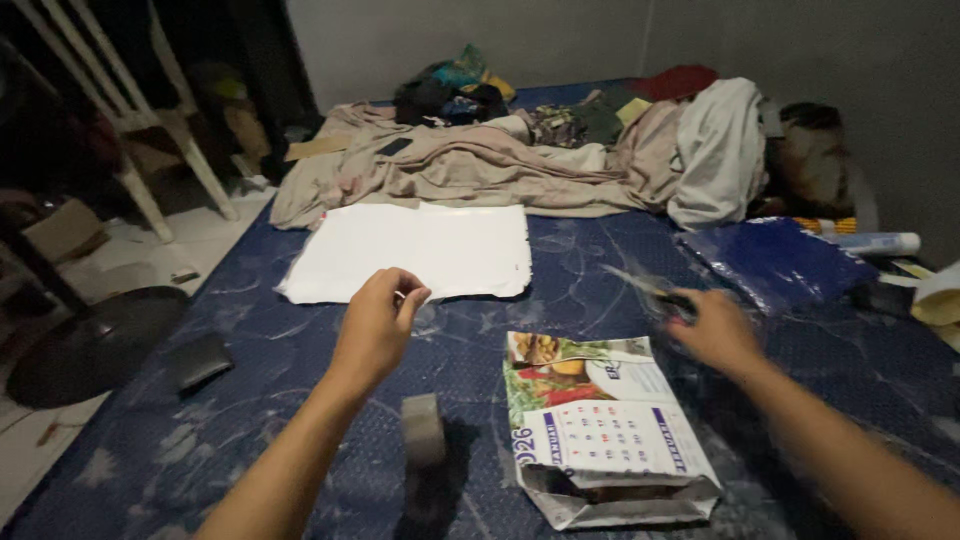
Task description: The person folds a printed calendar sheet, cuts and applies clear tape to seal the edges, and places the wrapped item on the bed. They then handle a white padded envelope and another calendar sheet, applying tape to the envelope's edge.
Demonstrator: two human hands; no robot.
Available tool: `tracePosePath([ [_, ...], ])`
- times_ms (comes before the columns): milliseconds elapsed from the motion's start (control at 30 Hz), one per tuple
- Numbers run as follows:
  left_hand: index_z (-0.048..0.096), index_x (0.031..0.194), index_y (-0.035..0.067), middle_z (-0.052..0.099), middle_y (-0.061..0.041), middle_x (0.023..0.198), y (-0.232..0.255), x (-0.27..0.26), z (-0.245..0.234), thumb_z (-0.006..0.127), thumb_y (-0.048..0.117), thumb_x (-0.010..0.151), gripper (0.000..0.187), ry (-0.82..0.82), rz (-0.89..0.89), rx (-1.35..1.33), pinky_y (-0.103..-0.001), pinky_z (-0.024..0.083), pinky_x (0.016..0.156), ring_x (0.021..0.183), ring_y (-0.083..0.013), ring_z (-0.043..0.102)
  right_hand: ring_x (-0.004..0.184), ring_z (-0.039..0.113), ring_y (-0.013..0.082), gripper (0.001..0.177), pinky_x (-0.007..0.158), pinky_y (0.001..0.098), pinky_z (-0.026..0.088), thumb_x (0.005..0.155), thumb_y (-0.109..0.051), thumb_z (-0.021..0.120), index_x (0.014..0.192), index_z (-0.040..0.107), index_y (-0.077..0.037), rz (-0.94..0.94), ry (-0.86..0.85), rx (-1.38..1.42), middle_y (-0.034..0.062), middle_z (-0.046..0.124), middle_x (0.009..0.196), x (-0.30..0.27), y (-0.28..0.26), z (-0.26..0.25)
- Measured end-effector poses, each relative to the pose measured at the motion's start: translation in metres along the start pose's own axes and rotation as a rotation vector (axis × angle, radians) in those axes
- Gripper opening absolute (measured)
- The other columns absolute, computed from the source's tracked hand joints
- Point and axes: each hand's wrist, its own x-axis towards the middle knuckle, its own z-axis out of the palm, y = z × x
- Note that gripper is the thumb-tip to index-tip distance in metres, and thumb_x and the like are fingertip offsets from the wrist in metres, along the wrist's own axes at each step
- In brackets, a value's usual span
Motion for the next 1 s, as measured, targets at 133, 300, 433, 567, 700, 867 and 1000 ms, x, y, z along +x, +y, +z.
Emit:
tracePosePath([
  [133,0.069,0.097,0.002,0.073,-0.012,0.084,-0.012,0.007,0.039,0.071,0.017,0.092,0.016,-0.026,-0.071,-0.143,-0.035,0.055,0.067,0.072,-0.0208,0.069,0.101,0.074,0.0375,0.059,0.089,0.0474,0.059,0.071,-0.039,0.082,0.125,0.073,-0.017,0.187,-0.138,-0.139,0.0175,0.078,0.110,-0.002,0.124,0.038],
  [300,0.070,0.096,0.002,0.074,-0.012,0.081,-0.020,0.022,0.105,0.073,0.020,0.093,0.019,-0.137,-0.151,-0.186,-0.034,0.055,0.070,0.074,-0.0208,0.069,0.108,0.073,0.0315,0.055,0.094,0.0439,0.058,0.075,-0.044,0.078,0.124,0.073,-0.019,0.189,-0.708,-0.154,0.0124,0.076,0.117,0.007,0.156,0.046],
  [433,0.071,0.094,0.004,0.076,-0.009,0.084,-0.013,0.032,0.157,0.075,0.020,0.089,0.018,-0.238,-0.143,-0.232,-0.032,0.056,0.074,0.078,-0.0184,0.072,0.115,0.071,0.0279,0.050,0.097,0.0432,0.057,0.081,-0.045,0.073,0.125,0.073,-0.022,0.129,-0.612,-0.450,0.0082,0.074,0.125,0.019,0.101,0.016],
  [567,0.072,0.094,0.005,0.077,-0.007,0.086,-0.001,0.032,0.201,0.078,0.021,0.085,0.019,-0.427,-0.240,-0.211,-0.032,0.056,0.075,0.079,-0.0161,0.073,0.112,0.070,0.0284,0.045,0.094,0.0417,0.055,0.084,-0.045,0.073,0.123,0.072,-0.021,-0.093,-0.400,-0.033,0.0082,0.073,0.120,0.026,0.019,0.015],
  [700,0.070,0.094,0.004,0.075,-0.010,0.085,-0.002,0.031,0.229,0.076,0.016,0.085,0.016,-0.625,-0.331,-0.320,-0.034,0.056,0.068,0.075,-0.0195,0.071,0.109,0.068,0.0292,0.041,0.092,0.0415,0.054,0.084,-0.043,0.075,0.117,0.075,-0.021,-0.270,-0.381,0.033,0.0074,0.072,0.115,0.026,-0.036,0.030],
  [867,0.069,0.092,0.004,0.075,-0.010,0.082,-0.022,0.037,0.244,0.078,0.015,0.083,0.017,-0.622,-0.253,-0.217,-0.034,0.056,0.067,0.072,-0.0179,0.072,0.109,0.068,0.0271,0.040,0.093,0.0432,0.053,0.082,-0.036,0.078,0.120,0.073,-0.024,-0.164,-0.561,-0.126,0.0044,0.071,0.112,0.024,-0.059,0.044],
  [1000,0.072,0.094,0.006,0.078,-0.010,0.084,-0.035,0.032,0.257,0.072,0.013,0.084,0.012,-0.697,-0.212,-0.122,-0.034,0.058,0.070,0.073,-0.0189,0.075,0.102,0.068,0.0252,0.023,0.086,0.0424,0.054,0.081,-0.027,0.073,0.103,0.080,-0.022,-0.199,-0.372,-0.010,0.0037,0.071,0.102,0.009,-0.058,0.055],
])
